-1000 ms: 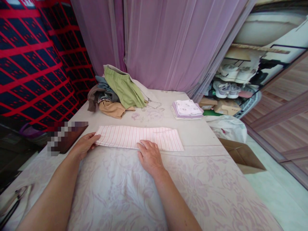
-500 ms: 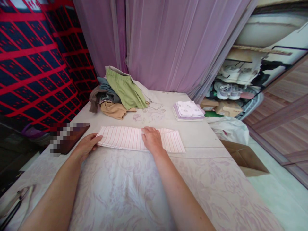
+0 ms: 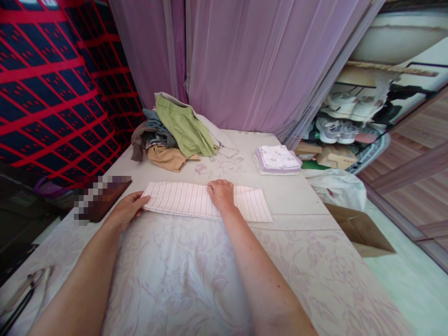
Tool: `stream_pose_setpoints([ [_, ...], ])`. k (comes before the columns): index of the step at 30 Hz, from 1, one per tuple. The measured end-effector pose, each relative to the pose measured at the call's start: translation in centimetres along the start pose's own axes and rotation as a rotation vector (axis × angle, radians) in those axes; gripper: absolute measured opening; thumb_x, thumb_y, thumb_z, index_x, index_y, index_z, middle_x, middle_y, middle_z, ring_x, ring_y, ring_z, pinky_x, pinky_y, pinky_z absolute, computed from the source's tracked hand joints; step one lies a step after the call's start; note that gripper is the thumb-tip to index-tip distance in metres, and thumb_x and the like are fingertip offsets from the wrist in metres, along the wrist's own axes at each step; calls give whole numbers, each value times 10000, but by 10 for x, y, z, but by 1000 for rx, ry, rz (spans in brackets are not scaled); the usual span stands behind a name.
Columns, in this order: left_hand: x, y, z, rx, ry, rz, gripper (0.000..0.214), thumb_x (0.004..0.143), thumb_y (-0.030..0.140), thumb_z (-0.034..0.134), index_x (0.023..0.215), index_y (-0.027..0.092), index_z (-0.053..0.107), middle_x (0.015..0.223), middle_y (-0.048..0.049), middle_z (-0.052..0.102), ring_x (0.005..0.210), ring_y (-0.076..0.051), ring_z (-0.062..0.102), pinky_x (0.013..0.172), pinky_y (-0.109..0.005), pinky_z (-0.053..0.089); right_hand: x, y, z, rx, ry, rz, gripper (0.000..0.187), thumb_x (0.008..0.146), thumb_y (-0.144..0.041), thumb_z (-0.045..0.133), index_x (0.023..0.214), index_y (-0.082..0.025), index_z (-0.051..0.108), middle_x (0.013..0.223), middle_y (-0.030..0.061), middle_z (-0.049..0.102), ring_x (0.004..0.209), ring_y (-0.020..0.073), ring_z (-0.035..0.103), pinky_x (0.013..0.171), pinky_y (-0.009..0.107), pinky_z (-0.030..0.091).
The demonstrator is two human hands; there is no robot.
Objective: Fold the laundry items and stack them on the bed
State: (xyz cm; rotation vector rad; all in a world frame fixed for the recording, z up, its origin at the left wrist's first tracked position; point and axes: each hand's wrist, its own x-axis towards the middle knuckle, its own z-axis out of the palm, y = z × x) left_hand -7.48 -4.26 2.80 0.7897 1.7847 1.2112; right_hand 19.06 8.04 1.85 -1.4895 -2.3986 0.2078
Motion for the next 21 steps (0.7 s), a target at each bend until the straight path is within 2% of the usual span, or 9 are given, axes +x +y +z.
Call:
stream_pose_setpoints([
  [4,0,0,0,16,1,10,497,537,451,686,919,136,644,620,21,582,503,-96,453,418,-196,264,-26,-9,-1,82,103,-146,317,930,-251,418,1152,-220,642,1223,83,623,1147,210,511,1000,392,331],
  [6,0,-1,0,31,11,3,492,543,450,684,922,139,644,626,19,585,502,-95,452,418,-196,264,-42,-14,2,111,62,-247,363,944,-264,383,1240,-215,588,1343,86,544,1242,201,451,1052,397,302],
  [8,2,-3,-1,41,19,-6,490,542,443,698,926,143,647,635,17,593,498,-92,445,416,-193,256,-53,-18,6,88,-45,-299,418,947,-299,379,1335,-206,503,1447,90,435,1340,213,352,1101,436,245],
  [12,5,-7,-4,25,-28,-3,516,537,461,734,937,144,661,643,14,601,499,-86,441,410,-181,250,-58,-23,10,13,-222,-271,501,945,-349,376,1414,-175,395,1530,104,284,1414,252,212,1134,528,133],
  [18,4,-5,-6,-10,-67,-4,530,524,464,761,934,141,667,672,5,622,526,-90,477,414,-178,262,-65,-42,6,34,-182,-259,552,948,-417,362,1454,-200,324,1560,94,190,1439,240,126,1148,531,69],
  [21,2,-2,-7,-15,-113,7,532,536,447,764,963,145,665,719,1,635,540,-88,488,424,-179,277,-71,-54,11,72,-261,-326,561,943,-455,369,1449,-218,330,1548,76,235,1432,235,162,1144,554,72],
])
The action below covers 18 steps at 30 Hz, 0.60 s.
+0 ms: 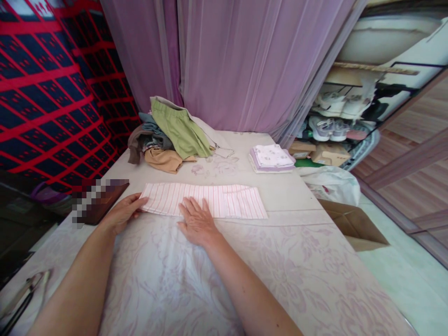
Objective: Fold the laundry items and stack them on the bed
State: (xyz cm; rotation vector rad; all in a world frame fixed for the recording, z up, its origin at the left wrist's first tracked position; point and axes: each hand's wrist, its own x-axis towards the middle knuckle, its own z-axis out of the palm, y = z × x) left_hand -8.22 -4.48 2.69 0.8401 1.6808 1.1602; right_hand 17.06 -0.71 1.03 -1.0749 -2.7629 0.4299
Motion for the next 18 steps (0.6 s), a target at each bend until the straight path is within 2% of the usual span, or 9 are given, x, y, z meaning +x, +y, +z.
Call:
stream_pose_setpoints([
  [2,-3,2,0,-24,-29,0,553,531,434,774,984,139,658,750,-8,641,551,-88,493,433,-178,293,-1,-5,3,19,-26,-14,560,943,-459,370,1446,-216,332,1543,74,252,1427,234,180,1139,569,76],
  [5,-9,10,4,-87,-32,32,603,519,438,783,1022,135,643,807,-30,656,568,-92,502,457,-183,322,-6,-9,1,29,4,-29,528,949,-441,369,1428,-218,367,1538,81,264,1426,225,185,1143,558,79],
  [8,-16,24,16,-91,1,106,645,531,462,769,1070,139,621,897,-56,666,599,-100,513,482,-191,345,-15,-10,-3,49,79,-42,460,950,-396,385,1375,-231,449,1512,76,330,1414,218,224,1152,532,109],
  [10,-21,35,29,-48,3,154,666,548,476,751,1107,146,603,922,-53,658,614,-104,515,489,-196,352,-21,-4,-6,99,173,-20,408,942,-333,399,1320,-232,515,1459,74,423,1381,212,304,1147,497,190],
  [12,-23,45,45,10,-16,199,681,562,483,731,1139,152,585,933,-44,643,612,-104,508,487,-203,360,-23,8,-9,229,296,56,379,924,-266,398,1258,-225,572,1370,79,529,1306,199,425,1105,443,313],
  [14,-24,51,65,73,-54,231,690,576,483,712,1165,151,572,947,-41,625,596,-102,501,487,-216,373,-22,24,-12,460,389,202,370,912,-246,386,1207,-218,607,1246,87,626,1156,187,572,987,388,458],
  [16,-22,53,88,153,-102,257,668,608,472,690,1181,151,571,952,-43,615,589,-105,508,506,-233,392,-19,40,-15,740,407,379,371,916,-275,373,1200,-221,606,1145,88,679,961,179,671,802,343,555],
  [18,-21,51,111,259,-139,317,592,653,432,665,1174,161,590,943,-43,624,620,-122,534,556,-251,414,-16,52,-18,966,380,507,382,924,-313,371,1235,-223,574,1094,92,699,809,168,701,636,293,570],
])
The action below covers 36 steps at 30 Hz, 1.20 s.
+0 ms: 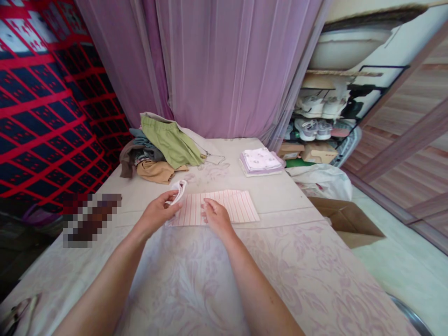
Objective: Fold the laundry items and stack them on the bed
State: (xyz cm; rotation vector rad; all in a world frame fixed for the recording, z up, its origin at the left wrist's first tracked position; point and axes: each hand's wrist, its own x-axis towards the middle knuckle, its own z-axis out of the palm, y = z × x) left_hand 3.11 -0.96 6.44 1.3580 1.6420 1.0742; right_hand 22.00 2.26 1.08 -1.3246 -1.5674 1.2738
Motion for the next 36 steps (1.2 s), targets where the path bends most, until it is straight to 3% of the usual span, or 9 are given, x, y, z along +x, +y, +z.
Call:
stream_pose_setpoints([
  [3,4,2,33,233,-38,110,427,701,333,636,1103,187,639,918,-47,656,741,-168,578,650,-271,423,10,3,-7,105,4,69,395,931,-367,373,1249,-220,554,1034,89,716,729,169,701,549,274,552],
  [9,0,1,74,481,-133,177,346,723,300,627,1054,207,664,916,-77,665,770,-193,602,645,-273,421,22,15,-9,-197,141,-143,401,901,-361,439,1262,-234,558,834,30,725,739,179,676,665,294,526],
  [14,2,-5,59,372,-150,176,388,792,325,564,1153,203,632,1024,-83,683,753,-176,634,707,-289,485,19,6,-12,-487,130,-70,547,829,-241,513,1367,-175,440,819,41,725,779,197,670,686,272,473],
  [17,12,-14,40,512,-34,353,365,875,302,446,1173,186,624,1148,-108,657,1025,-233,611,923,-365,454,15,-5,-10,-628,124,-40,572,824,-201,491,1386,-148,399,908,70,726,850,216,668,721,286,464],
  [19,20,-24,34,660,-23,461,411,896,305,415,1250,167,571,1336,-129,550,1260,-281,462,1059,-441,342,13,-9,-9,-675,136,-59,554,828,-188,472,1375,-136,404,980,94,714,891,224,662,748,294,464],
  [23,26,-42,45,914,-87,430,567,911,402,407,1414,141,385,1510,-141,328,1412,-316,221,1121,-511,208,10,-6,-10,-640,202,-128,501,825,-202,478,1321,-140,463,1112,121,665,968,218,635,804,295,466],
  [28,20,-40,70,1054,-41,310,683,892,485,423,1438,86,336,1526,-188,258,1416,-357,189,1119,-562,157,4,-2,-27,-550,286,-157,374,820,-202,468,1176,-184,581,1109,76,671,841,161,648,799,272,471],
  [32,19,-39,77,1078,24,361,677,895,468,424,1430,62,337,1517,-209,269,1411,-359,204,1123,-552,170,-5,-8,-35,-648,178,-79,328,839,-322,510,1140,-225,596,912,9,719,796,162,658,739,261,457],
  [36,19,-48,74,1022,95,499,633,913,416,413,1430,63,316,1527,-206,248,1424,-340,166,1124,-519,220,-13,-16,-28,-831,103,-77,430,825,-385,543,1234,-255,524,931,5,717,844,183,660,713,269,437],
])
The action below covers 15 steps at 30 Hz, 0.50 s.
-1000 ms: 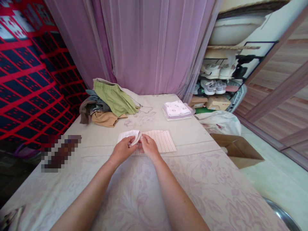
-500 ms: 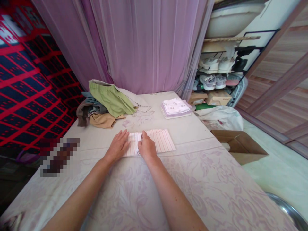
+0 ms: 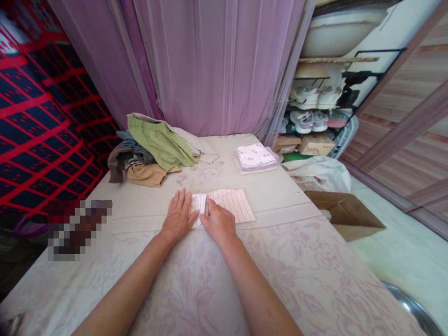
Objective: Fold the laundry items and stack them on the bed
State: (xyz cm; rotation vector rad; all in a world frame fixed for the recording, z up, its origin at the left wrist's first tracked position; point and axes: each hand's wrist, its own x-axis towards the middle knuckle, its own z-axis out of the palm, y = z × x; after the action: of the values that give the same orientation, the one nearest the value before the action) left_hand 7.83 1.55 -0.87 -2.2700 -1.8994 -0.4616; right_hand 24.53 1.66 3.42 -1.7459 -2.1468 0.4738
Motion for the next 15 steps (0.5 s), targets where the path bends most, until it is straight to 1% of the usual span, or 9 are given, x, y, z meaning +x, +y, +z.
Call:
stream_pose_setpoints([
  [2,-3,-4,2,-47,29,59,592,932,380,381,1434,75,304,1529,-190,256,1431,-319,151,1125,-510,236,-1,-4,2,-56,-9,-14,414,829,-341,530,1234,-255,519,953,18,713,856,187,660,702,270,430],
  [5,-7,-7,3,-107,23,138,532,950,316,337,1440,111,301,1526,-156,284,1435,-280,158,1132,-491,248,-1,-6,5,-90,-10,9,397,830,-254,494,1226,-261,522,940,14,717,829,179,662,684,266,421],
  [7,-7,-8,2,-110,-17,154,513,950,304,339,1429,122,329,1510,-145,325,1425,-266,206,1135,-478,253,0,-4,5,-79,-7,4,401,834,-245,484,1233,-264,525,919,5,722,819,177,663,679,264,420],
  [9,-6,-6,0,-88,-81,143,517,941,324,366,1414,117,360,1493,-145,358,1408,-269,257,1136,-476,253,1,2,2,-48,13,-5,362,852,-272,473,1205,-265,557,912,2,723,831,174,660,686,260,424],
  [12,-2,-1,-6,-52,-180,107,546,921,340,409,1412,103,372,1504,-147,336,1405,-292,258,1138,-488,235,8,24,-11,-35,111,51,313,880,-290,439,1139,-254,611,952,19,715,857,173,648,719,263,434],
  [15,1,8,-13,-66,-244,84,556,899,305,437,1417,114,371,1538,-136,257,1420,-315,198,1133,-529,207,17,61,-26,-108,245,110,292,871,-268,441,1065,-224,655,1052,61,684,922,190,625,790,284,437],
])
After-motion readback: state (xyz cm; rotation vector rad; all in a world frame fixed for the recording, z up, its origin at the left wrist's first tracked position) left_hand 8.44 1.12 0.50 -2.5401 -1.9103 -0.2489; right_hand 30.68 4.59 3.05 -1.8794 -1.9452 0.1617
